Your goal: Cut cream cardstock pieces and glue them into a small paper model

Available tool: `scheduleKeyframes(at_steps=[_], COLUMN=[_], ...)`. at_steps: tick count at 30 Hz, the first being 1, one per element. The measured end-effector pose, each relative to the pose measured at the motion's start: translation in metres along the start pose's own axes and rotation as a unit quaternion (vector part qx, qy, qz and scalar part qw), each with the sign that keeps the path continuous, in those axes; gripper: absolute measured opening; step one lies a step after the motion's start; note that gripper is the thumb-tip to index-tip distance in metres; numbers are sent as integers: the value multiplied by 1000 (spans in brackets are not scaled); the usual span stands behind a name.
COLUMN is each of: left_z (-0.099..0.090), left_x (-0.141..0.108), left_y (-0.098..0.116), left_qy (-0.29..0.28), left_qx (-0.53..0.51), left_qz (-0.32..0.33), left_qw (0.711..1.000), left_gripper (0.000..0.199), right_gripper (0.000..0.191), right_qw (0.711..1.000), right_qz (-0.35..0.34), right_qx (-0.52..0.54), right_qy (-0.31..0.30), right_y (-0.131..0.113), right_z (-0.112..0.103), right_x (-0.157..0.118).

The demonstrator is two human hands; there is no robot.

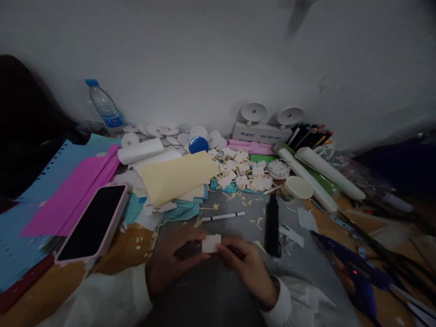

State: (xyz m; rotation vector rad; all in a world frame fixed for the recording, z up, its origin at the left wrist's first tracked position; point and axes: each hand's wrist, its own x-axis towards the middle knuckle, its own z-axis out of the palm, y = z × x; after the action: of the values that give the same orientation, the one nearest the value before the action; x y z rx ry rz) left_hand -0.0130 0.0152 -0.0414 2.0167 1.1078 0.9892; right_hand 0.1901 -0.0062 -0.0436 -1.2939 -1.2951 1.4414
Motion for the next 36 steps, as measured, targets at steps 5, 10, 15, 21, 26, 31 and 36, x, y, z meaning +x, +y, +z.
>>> scheduleKeyframes(at_steps=[5, 10, 15, 21, 26, 31, 36], left_z=[0, 0, -1, -4, -3, 2, 0], left_x=[1, 2, 6, 10, 9, 7, 12], left_y=[1, -2, -2, 3, 3, 0, 3], left_qy=[-14, -25, -32, -49, -47, -36, -75], left_qx=[2, 22, 0, 7, 5, 21, -1], left_qz=[-19, -26, -4, -10, -5, -22, -49], left_qw=[1000, 999, 999, 999, 999, 999, 996], left_gripper=[28, 36, 34, 32, 10, 7, 14], right_gripper=[39, 39, 37, 35, 31, 25, 22], right_qw=[999, 998, 998, 998, 996, 997, 999], right_qz=[23, 26, 23, 17, -15, -29, -30], right_qx=[9, 20, 18, -7, -65, -60, -16], right_qy=[-42, -57, -57, -59, -53, -36, 12], right_y=[-3, -3, 1, 0, 2, 9, 11], right_z=[0, -1, -2, -4, -5, -1, 3], right_x=[2, 2, 2, 2, 3, 7, 11])
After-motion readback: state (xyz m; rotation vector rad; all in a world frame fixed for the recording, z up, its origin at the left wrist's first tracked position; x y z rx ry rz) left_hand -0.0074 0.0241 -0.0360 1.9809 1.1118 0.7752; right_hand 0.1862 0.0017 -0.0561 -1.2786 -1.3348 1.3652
